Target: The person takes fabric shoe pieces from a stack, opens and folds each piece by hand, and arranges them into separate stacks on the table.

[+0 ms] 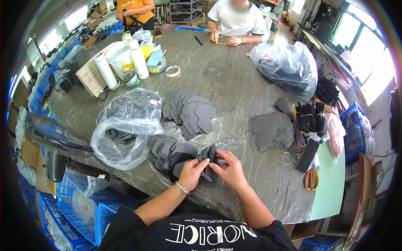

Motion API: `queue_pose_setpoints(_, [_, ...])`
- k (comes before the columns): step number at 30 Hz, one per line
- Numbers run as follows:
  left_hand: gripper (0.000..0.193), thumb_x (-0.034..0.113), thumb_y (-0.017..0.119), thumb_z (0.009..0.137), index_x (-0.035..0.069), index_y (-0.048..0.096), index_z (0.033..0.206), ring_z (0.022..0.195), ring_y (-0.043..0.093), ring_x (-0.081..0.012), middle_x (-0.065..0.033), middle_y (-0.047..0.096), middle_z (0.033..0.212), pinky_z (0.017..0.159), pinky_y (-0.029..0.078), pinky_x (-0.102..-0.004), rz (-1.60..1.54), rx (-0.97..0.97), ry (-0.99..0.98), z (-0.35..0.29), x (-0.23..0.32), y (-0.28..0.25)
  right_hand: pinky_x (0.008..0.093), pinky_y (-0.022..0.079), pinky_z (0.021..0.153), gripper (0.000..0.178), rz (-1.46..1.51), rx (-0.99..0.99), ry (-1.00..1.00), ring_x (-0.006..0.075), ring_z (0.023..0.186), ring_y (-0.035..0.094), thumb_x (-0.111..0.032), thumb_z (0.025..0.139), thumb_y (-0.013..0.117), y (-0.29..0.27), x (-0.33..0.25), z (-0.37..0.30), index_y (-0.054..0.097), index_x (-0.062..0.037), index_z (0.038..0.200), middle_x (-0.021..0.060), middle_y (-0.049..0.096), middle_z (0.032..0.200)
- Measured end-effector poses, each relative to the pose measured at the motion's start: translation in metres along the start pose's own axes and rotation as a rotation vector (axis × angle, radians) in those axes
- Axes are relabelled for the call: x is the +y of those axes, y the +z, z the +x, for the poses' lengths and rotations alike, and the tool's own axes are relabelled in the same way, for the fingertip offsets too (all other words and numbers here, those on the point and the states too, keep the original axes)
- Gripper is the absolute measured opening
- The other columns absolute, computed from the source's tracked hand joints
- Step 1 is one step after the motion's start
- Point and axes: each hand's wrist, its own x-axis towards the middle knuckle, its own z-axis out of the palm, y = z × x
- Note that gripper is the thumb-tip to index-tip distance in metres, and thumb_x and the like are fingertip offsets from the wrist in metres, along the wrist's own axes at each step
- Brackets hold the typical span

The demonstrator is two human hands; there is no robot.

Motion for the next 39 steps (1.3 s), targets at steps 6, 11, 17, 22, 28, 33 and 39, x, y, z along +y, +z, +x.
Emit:
queue_pose_setpoints(6, [0.021,0.019,0.064,0.093,-0.001,0.069,0.096,0.074,0.052,-0.0017,0.003,0.063,0.085,0.068,0.041,-0.0173,0.105,-0.034,0.005,0.0,0.002,-0.003,0.0305,0.054,0.08,0.049,0.013,0.01,0.003,0.0223,0.102,0.064,-0.02,0.078,0.077,0.0,-0.002,0.001,0.061,0.0039,0.117,0.0134,0.062,0.116])
queue_pose_setpoints(11, [0.026,0.019,0.06,0.095,-0.006,0.067,0.093,0.085,0.053,-0.0056,-0.0023,0.063,0.097,0.077,0.042,-0.0212,0.288,-0.011,0.107,0.002,0.004,0.004,0.0299,0.055,0.08,0.045,0.06,-0.012,0.023,0.0216,0.1,0.065,-0.016,0.08,0.074,-0.001,0.002,0.002,0.061,0.004,0.118,0.0141,0.063,0.115])
queue_pose_setpoints(17, [0.025,0.016,0.061,0.093,-0.008,0.066,0.095,0.087,0.055,-0.0079,-0.0053,0.063,0.101,0.077,0.043,-0.0227,0.403,0.002,0.178,0.001,0.004,0.008,0.0302,0.055,0.078,0.042,0.069,-0.046,0.042,0.0233,0.099,0.066,-0.014,0.084,0.07,-0.002,0.0,0.001,0.059,0.0062,0.119,0.0175,0.063,0.113])
queue_pose_setpoints(22, [0.019,0.011,0.062,0.092,-0.006,0.066,0.098,0.086,0.054,-0.0061,-0.0023,0.062,0.099,0.076,0.044,-0.0219,0.489,0.007,0.233,0.004,0.001,0.003,0.0308,0.054,0.08,0.039,0.053,-0.083,0.0,0.0232,0.098,0.066,-0.012,0.087,0.066,-0.003,0.008,-0.001,0.058,0.0073,0.119,0.0184,0.063,0.114])
queue_pose_setpoints(28, [0.014,0.009,0.062,0.092,-0.003,0.067,0.096,0.082,0.052,-0.0033,0.0023,0.06,0.091,0.075,0.042,-0.0199,0.446,0.017,0.247,0.0,0.011,0.014,0.0308,0.053,0.081,0.037,0.003,-0.092,-0.044,0.0224,0.097,0.066,-0.012,0.089,0.065,-0.004,0.002,0.0,0.057,0.007,0.119,0.0173,0.064,0.113])
queue_pose_setpoints(33, [0.015,0.01,0.062,0.092,-0.003,0.067,0.095,0.081,0.051,-0.0033,0.0032,0.06,0.089,0.074,0.042,-0.0196,0.457,0.034,0.251,-0.001,0.015,0.013,0.0299,0.053,0.08,0.037,-0.01,-0.099,-0.054,0.0236,0.097,0.066,-0.012,0.089,0.065,-0.001,0.003,0.001,0.057,0.0074,0.119,0.0169,0.063,0.114])
queue_pose_setpoints(39, [0.021,0.016,0.063,0.092,-0.004,0.067,0.094,0.076,0.053,-0.0051,0.0006,0.063,0.084,0.068,0.043,-0.0214,0.503,0.052,0.267,0.004,0.009,0.004,0.03,0.054,0.08,0.037,-0.019,-0.102,-0.04,0.0233,0.095,0.066,-0.012,0.088,0.066,-0.002,0.003,0.002,0.058,0.0079,0.117,0.0167,0.064,0.111])
